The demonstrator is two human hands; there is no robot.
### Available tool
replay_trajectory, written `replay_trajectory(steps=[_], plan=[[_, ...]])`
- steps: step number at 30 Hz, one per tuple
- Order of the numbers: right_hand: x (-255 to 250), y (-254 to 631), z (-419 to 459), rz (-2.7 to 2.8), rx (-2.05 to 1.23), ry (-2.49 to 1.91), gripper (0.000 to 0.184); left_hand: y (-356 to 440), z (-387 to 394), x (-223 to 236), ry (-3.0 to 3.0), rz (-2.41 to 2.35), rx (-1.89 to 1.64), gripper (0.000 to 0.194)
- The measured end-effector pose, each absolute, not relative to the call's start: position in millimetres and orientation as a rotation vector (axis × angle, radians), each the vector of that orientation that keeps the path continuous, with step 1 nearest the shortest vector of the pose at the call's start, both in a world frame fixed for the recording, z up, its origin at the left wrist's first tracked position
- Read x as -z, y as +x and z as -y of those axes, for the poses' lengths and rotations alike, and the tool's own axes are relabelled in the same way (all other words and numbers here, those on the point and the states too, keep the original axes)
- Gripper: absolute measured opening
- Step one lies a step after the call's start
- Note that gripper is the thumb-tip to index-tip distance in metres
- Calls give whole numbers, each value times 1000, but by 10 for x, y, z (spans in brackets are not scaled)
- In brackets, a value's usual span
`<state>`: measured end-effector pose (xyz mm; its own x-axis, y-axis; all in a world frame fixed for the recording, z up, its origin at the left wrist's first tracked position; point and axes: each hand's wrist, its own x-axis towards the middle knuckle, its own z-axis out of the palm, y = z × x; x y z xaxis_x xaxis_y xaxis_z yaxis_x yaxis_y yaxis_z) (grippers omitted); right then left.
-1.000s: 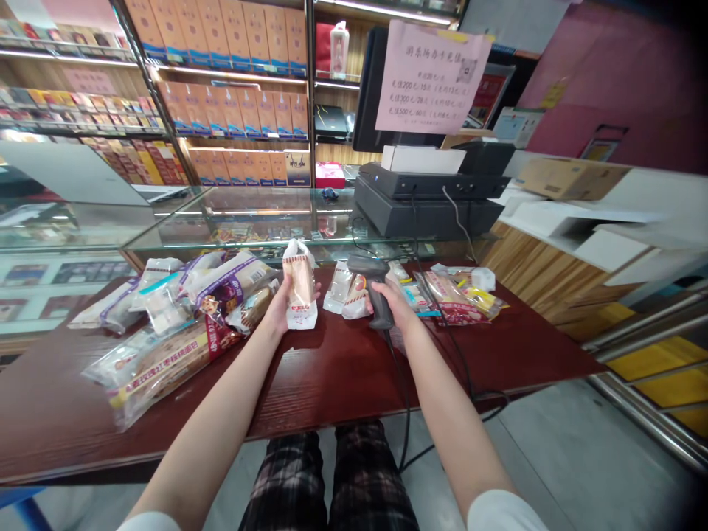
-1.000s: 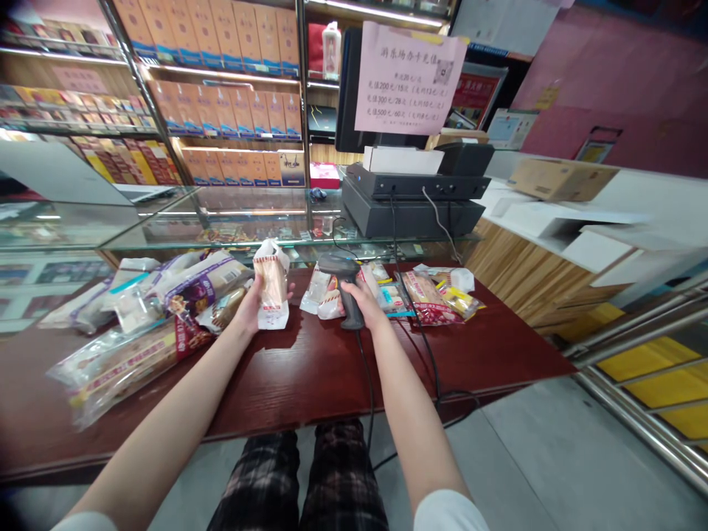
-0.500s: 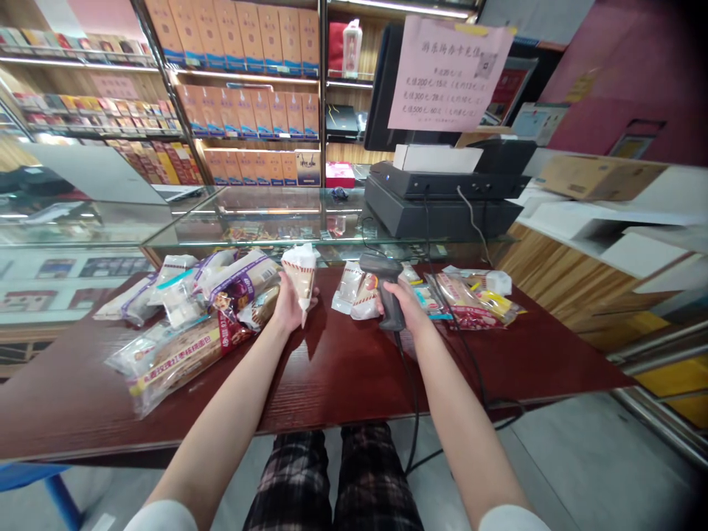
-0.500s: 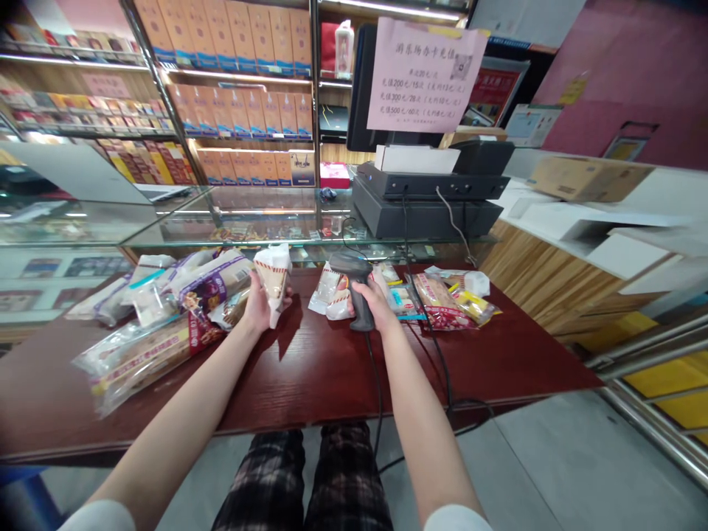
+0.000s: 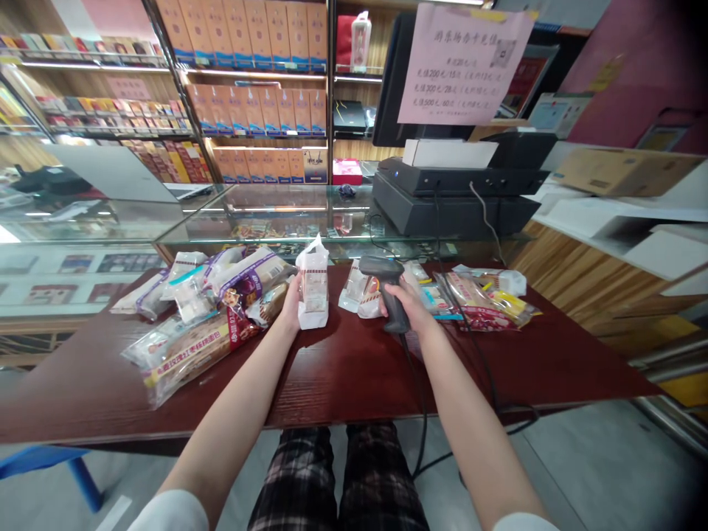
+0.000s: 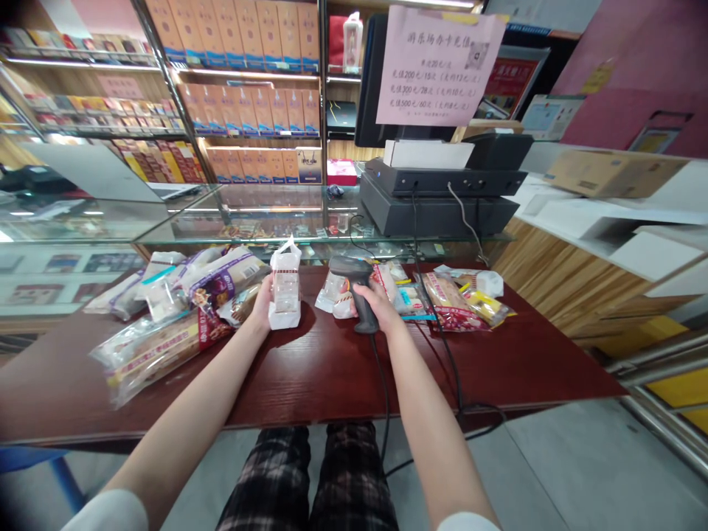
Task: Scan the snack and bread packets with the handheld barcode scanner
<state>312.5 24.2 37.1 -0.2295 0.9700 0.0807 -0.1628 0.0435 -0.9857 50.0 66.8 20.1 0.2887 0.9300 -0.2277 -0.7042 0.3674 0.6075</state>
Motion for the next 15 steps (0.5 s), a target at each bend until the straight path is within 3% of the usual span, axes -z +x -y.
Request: replay_trajectory(steps=[5,11,15], plan=[[-364,3070,-226,1360,-1482,-924,35,548,-675,-197,408,-552,-1192,31],[-477,2897,-115,1350,-1518,-813,31,583,-754,-52,454,-536,-1432,10],[-493,2833,-87,1351,-1540,-758,30,570,-815,26,460,-548,-1510,7]])
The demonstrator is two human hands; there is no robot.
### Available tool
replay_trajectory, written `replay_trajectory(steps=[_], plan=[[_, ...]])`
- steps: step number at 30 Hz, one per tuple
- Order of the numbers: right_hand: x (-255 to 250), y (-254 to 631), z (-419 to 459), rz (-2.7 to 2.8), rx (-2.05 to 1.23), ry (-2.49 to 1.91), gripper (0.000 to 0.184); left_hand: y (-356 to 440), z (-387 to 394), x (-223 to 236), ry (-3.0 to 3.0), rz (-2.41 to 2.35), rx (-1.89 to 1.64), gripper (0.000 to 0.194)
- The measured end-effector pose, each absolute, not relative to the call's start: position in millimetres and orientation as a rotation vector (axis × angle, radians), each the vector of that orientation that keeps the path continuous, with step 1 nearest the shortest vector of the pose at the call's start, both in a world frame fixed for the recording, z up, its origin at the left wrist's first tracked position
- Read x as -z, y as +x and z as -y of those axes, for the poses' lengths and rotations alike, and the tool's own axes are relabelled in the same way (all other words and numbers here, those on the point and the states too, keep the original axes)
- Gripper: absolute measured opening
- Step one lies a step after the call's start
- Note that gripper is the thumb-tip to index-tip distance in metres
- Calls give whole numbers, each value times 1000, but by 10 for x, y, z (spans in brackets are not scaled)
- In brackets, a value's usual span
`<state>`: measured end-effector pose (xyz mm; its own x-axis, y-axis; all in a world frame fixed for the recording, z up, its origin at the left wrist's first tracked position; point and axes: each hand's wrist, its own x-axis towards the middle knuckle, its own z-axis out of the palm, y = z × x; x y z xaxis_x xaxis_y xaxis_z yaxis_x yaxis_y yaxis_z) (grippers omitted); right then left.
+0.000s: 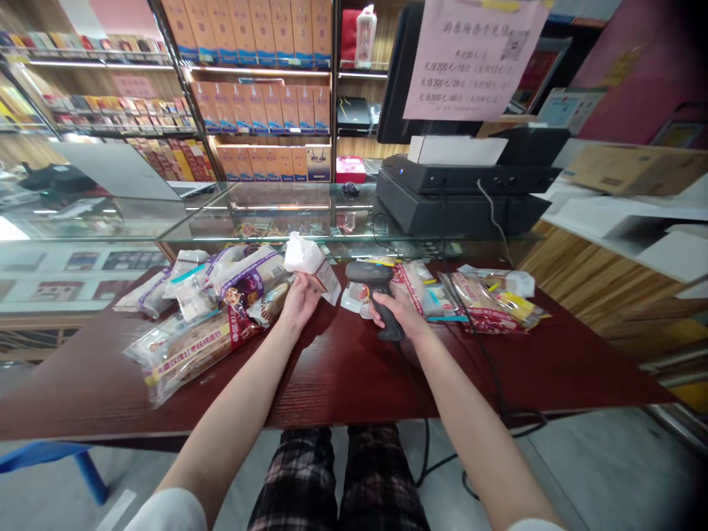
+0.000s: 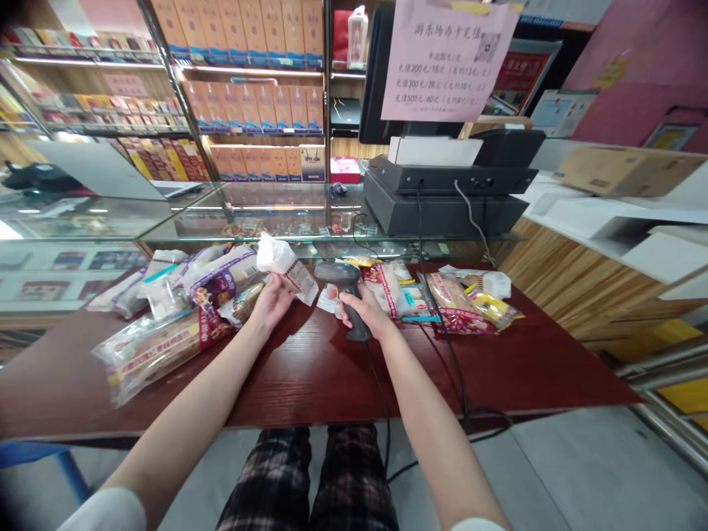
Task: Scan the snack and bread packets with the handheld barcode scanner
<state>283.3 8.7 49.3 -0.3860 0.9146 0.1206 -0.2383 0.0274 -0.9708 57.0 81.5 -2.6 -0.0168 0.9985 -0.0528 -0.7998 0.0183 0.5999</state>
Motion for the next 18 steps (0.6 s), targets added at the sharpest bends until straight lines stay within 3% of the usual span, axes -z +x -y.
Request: replay_trajectory(steps=[18], plan=[[-366,2810,-130,1421,-1603,-746,28,558,-798,-9,554,-594,-1492,26]])
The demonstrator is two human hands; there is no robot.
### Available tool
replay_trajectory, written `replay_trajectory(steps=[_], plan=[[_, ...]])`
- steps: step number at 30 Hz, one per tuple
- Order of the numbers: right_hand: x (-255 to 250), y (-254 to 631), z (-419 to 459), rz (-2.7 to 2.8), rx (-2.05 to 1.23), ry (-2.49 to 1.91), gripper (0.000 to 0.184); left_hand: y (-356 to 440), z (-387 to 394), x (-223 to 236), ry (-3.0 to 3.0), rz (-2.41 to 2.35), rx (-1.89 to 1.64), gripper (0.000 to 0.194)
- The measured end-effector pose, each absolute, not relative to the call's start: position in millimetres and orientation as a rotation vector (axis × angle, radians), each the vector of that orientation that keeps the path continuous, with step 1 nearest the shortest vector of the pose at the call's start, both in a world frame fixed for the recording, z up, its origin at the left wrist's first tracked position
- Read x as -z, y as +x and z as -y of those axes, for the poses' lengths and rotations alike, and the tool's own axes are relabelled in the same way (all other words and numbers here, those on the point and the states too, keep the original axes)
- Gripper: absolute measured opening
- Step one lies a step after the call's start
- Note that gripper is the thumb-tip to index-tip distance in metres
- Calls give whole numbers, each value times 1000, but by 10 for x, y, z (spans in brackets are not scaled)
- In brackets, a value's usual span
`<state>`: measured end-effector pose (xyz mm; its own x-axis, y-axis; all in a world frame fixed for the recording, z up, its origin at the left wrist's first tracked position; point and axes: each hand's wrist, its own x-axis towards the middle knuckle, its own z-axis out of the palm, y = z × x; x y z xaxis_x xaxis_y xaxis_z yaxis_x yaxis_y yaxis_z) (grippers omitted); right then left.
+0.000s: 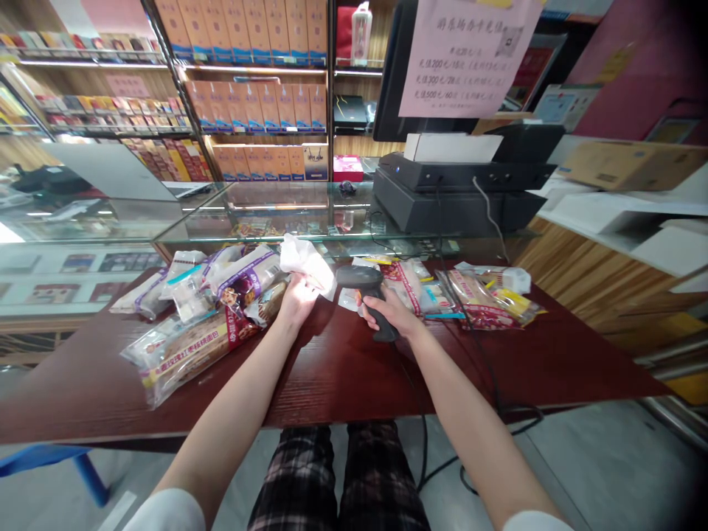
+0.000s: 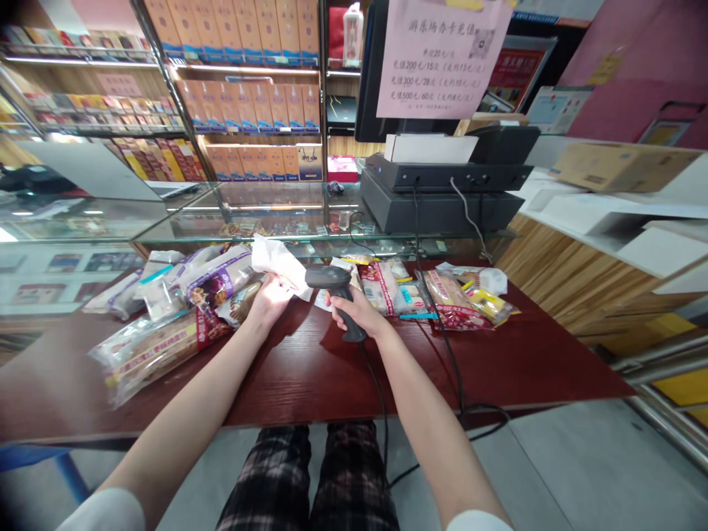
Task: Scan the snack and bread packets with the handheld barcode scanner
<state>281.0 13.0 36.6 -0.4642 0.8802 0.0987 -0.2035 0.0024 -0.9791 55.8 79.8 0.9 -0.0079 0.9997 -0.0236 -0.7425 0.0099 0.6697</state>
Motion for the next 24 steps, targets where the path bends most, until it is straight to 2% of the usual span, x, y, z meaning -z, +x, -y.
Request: replay_trajectory(steps=[11,15,19,24], plan=[[-413,2850,-119,1416,-1604,-696,26,617,-755,-56,563,-591,-1527,9],[-422,2872,-123,1393,-1592,-694,26,607,-716,-164,768,-680,-1714,27],[-382,2933,-168,1359,-1564,-698,24,460,-641,-367,1235,-1081,-2097,41],[-398,2974,-173,1343,-1539,-721,27,163,-464,-687,1759,-1800,-2189,44]])
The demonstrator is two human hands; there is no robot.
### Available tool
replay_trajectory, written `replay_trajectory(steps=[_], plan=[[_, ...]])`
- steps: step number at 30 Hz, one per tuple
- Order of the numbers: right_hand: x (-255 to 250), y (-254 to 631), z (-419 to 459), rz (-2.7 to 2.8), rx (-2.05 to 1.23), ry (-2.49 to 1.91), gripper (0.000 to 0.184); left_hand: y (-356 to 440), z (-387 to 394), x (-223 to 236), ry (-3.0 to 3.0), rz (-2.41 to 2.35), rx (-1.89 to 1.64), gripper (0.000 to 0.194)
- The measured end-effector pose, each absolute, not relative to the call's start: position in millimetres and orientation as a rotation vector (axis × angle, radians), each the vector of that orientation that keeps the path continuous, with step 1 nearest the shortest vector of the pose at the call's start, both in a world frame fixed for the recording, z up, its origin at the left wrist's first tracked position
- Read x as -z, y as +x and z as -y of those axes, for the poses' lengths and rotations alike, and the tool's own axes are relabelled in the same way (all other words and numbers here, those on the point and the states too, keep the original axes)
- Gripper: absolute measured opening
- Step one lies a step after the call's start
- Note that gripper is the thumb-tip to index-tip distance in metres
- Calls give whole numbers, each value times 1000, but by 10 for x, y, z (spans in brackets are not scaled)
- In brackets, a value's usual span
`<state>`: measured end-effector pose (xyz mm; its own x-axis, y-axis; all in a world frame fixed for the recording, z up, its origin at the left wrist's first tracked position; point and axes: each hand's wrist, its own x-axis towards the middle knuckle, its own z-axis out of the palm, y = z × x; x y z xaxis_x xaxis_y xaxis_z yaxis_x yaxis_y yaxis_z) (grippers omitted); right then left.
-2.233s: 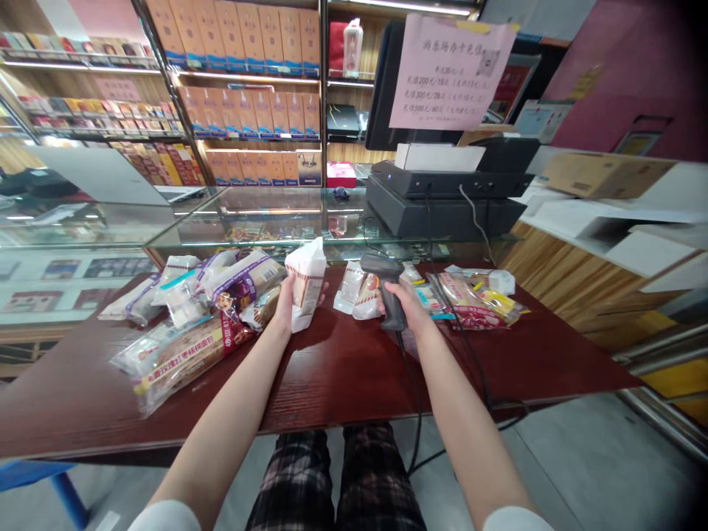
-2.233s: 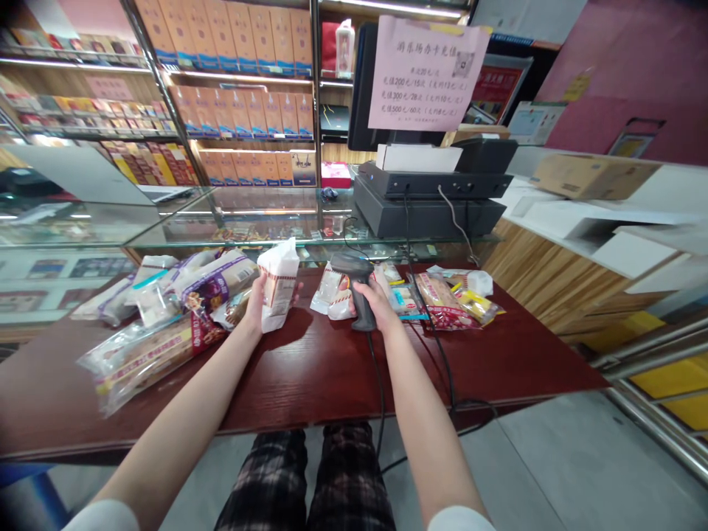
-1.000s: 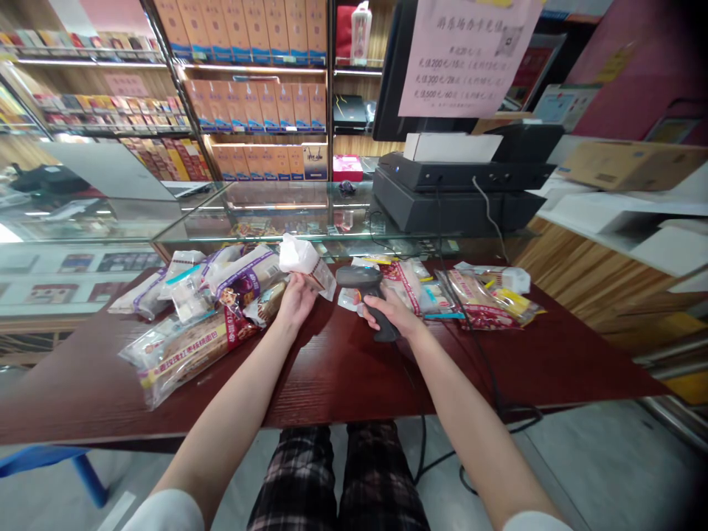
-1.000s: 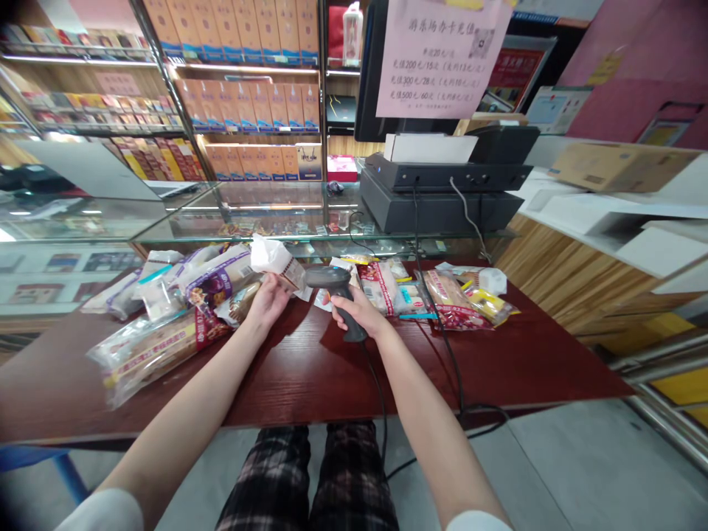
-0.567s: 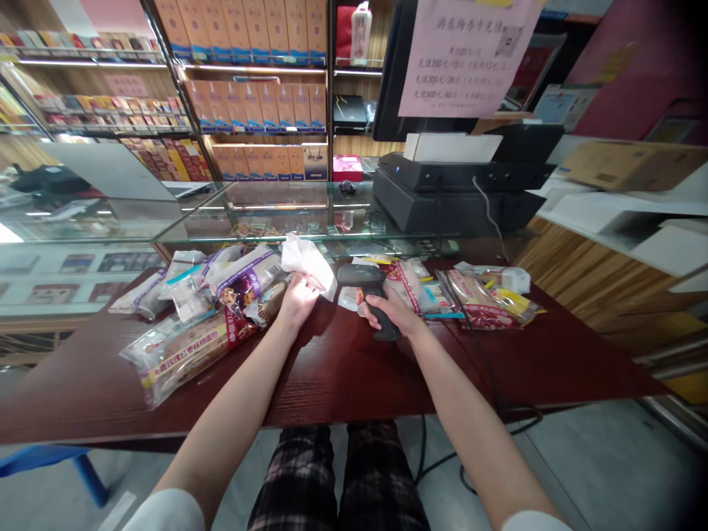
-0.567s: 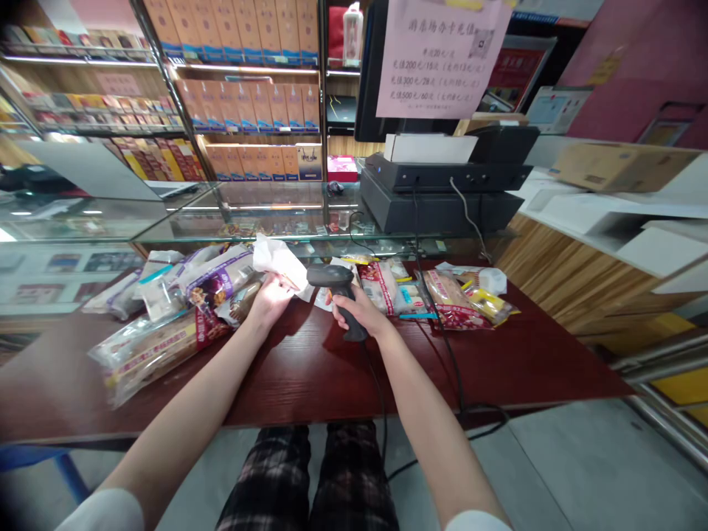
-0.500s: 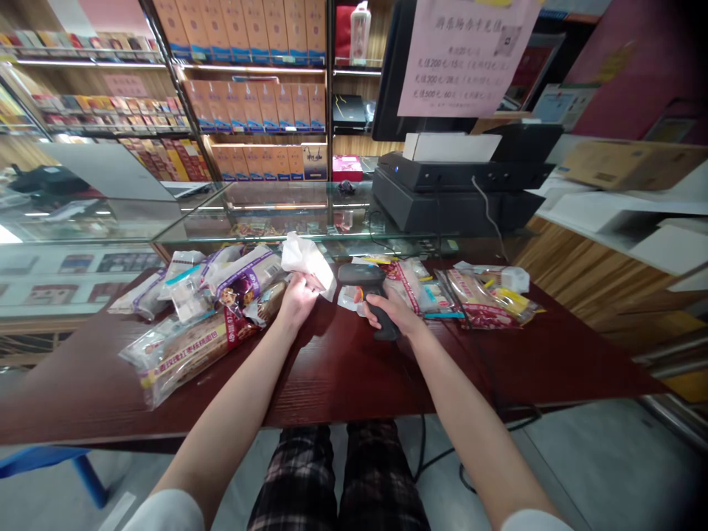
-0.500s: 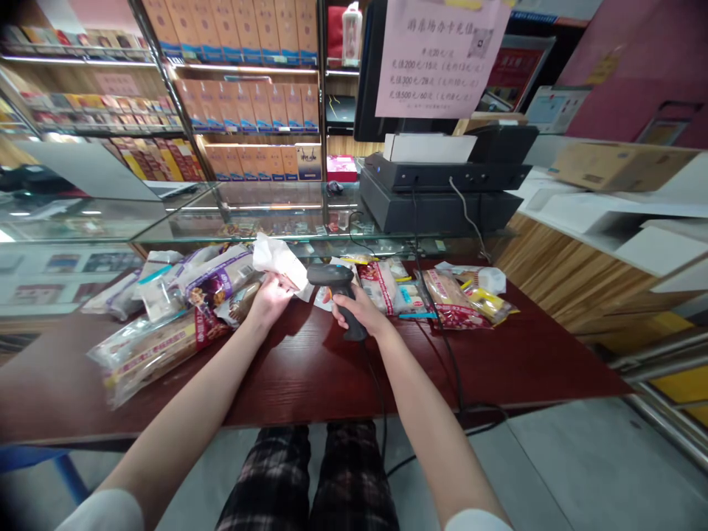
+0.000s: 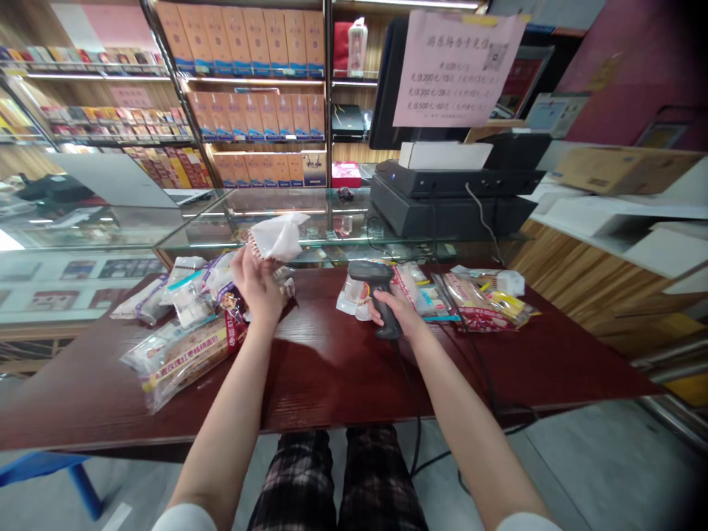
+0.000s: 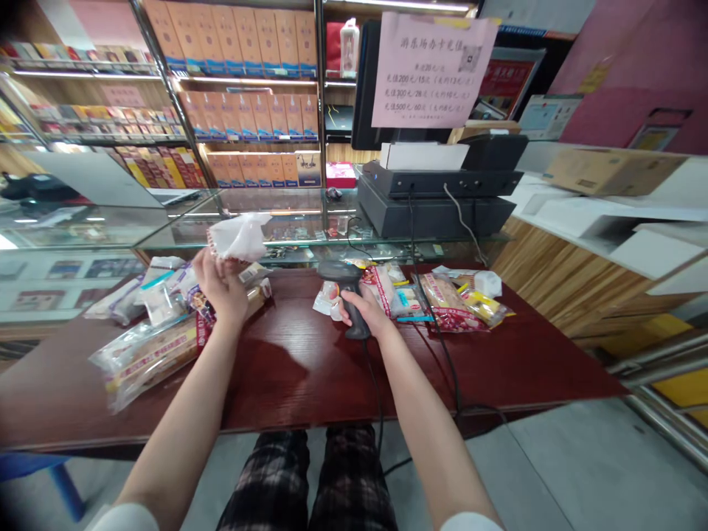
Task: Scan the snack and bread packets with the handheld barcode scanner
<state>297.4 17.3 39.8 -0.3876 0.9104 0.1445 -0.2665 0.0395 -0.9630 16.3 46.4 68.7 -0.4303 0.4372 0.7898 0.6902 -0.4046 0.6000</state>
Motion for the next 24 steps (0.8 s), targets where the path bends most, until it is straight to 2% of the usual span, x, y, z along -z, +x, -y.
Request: replay_trajectory(steps=[4,9,14,18,24], plan=[[-408,2981,-180,1320,-1523,-753,28,-64,-407,-849,-1421,1843,1512,46],[-357,3000,-221,1328,-1516,-749,27,-331,-503,-807,-1342,2124,1292,44],[-358,2995,-222,1337,-1495,-803,28,-419,-578,-698,-1267,2236,1256,55],[-371,3017,-230,1312,-1475,-850,28,-372,-516,-715,-1235,2117,1271,44],[-346,3116,-299,1179,-1395,-902,27,-324,-463,-711,-1523,2065,1243,36]])
